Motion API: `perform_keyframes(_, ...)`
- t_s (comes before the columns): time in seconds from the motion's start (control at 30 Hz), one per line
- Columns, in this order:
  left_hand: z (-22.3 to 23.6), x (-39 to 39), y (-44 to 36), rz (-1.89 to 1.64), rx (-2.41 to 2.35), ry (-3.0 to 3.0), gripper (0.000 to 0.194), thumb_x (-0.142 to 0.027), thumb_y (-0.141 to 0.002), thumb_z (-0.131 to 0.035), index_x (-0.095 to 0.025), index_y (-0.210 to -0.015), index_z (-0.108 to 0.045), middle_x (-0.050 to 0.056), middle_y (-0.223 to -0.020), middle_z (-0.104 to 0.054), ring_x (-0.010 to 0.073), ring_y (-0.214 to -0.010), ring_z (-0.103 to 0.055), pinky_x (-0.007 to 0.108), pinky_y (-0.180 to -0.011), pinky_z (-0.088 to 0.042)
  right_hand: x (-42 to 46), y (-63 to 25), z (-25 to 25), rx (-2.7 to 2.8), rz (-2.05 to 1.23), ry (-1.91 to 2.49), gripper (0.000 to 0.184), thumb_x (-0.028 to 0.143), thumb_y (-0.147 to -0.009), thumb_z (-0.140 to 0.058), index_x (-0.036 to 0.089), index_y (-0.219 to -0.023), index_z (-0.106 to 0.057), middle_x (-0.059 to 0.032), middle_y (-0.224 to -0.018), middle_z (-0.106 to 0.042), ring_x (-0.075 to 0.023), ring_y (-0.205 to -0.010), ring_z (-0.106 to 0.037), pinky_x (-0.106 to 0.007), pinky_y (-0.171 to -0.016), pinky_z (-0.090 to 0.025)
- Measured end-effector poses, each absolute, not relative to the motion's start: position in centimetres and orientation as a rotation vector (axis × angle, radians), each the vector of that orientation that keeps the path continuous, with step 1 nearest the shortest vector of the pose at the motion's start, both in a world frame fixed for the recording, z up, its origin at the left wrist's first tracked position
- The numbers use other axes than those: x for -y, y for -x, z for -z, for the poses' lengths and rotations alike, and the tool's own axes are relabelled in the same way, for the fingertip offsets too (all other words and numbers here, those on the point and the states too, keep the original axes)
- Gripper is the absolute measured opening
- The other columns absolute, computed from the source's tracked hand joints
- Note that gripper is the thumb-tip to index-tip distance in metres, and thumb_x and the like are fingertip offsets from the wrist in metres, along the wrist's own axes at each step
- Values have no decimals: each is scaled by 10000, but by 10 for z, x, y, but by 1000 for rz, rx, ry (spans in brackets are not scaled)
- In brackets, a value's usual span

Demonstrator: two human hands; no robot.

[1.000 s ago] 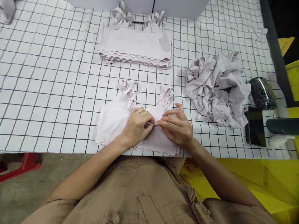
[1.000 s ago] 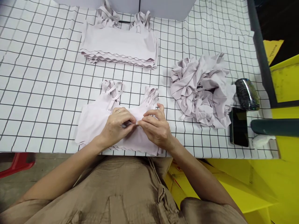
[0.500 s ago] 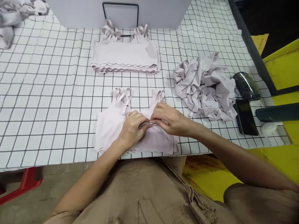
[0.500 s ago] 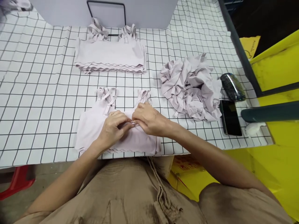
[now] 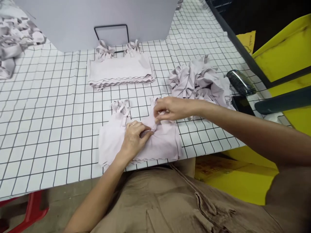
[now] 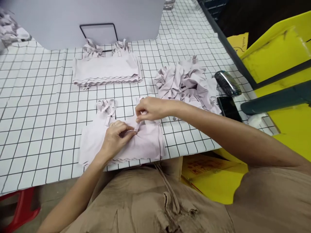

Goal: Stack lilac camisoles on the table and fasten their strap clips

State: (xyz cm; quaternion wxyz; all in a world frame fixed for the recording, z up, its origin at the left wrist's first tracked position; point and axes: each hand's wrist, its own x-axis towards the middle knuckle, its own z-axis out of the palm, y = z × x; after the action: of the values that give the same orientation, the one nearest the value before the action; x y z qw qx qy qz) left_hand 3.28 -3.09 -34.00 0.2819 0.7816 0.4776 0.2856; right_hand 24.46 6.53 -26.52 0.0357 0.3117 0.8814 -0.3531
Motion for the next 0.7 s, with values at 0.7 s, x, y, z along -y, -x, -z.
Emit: perform_keyframes(0.7,331,47,-18,-1152,-1233,-2365,438,-216,-953,-640,-224,-1383,-554,127,-1276,-633,268,-1227,-591,466,-1052,-482,-32,-239,299,-3025,458,-1704,438,188,-1008,-385,119,-1399,-569,-156,-1453,-575,-281,-1363,-496,-494,-1137,-375)
